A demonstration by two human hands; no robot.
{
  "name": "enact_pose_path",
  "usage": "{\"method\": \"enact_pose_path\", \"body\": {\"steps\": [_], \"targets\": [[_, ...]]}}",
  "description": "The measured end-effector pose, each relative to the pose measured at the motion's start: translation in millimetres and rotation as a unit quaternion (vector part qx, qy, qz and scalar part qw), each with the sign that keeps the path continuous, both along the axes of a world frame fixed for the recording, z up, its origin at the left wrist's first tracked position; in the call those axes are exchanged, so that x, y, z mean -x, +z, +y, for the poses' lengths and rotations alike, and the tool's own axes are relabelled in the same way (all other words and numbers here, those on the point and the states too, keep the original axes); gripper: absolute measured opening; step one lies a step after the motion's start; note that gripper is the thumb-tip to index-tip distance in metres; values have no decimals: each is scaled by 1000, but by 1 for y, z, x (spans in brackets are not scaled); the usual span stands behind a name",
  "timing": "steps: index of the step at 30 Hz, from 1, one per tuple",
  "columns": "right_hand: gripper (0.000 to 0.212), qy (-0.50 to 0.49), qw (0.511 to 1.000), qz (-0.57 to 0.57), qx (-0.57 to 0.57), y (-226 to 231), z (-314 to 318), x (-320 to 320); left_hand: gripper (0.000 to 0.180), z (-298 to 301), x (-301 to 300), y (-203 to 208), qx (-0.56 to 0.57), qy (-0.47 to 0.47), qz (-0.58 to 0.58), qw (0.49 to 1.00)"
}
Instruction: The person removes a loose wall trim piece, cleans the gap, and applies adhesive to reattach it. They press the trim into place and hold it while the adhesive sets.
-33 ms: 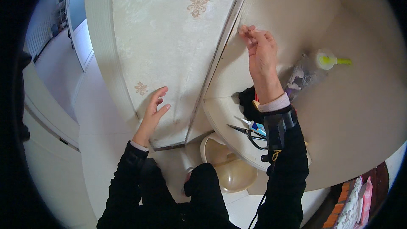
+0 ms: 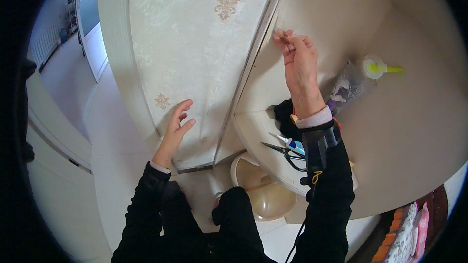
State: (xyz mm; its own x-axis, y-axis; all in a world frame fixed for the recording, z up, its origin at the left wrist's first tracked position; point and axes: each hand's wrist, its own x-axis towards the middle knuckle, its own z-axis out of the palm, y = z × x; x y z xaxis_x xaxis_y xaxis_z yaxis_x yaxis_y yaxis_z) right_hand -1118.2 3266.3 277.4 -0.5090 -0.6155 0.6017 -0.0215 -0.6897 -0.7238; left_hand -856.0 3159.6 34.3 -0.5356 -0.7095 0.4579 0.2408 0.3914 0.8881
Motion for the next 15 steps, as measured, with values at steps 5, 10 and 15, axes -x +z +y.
{"method": "enact_pose_path", "body": {"steps": [5, 10, 15], "targets": [[14, 37, 999, -35, 10, -7, 8, 7, 52, 0, -9, -1, -34, -2, -7, 999], [10, 49, 999, 10, 11, -12, 20, 15, 51, -4, -19, -8, -56, 4, 3, 998], [5, -134, 988, 58, -56, -2, 115, 11, 49, -1, -22, -17, -87, -1, 25, 996]]}}
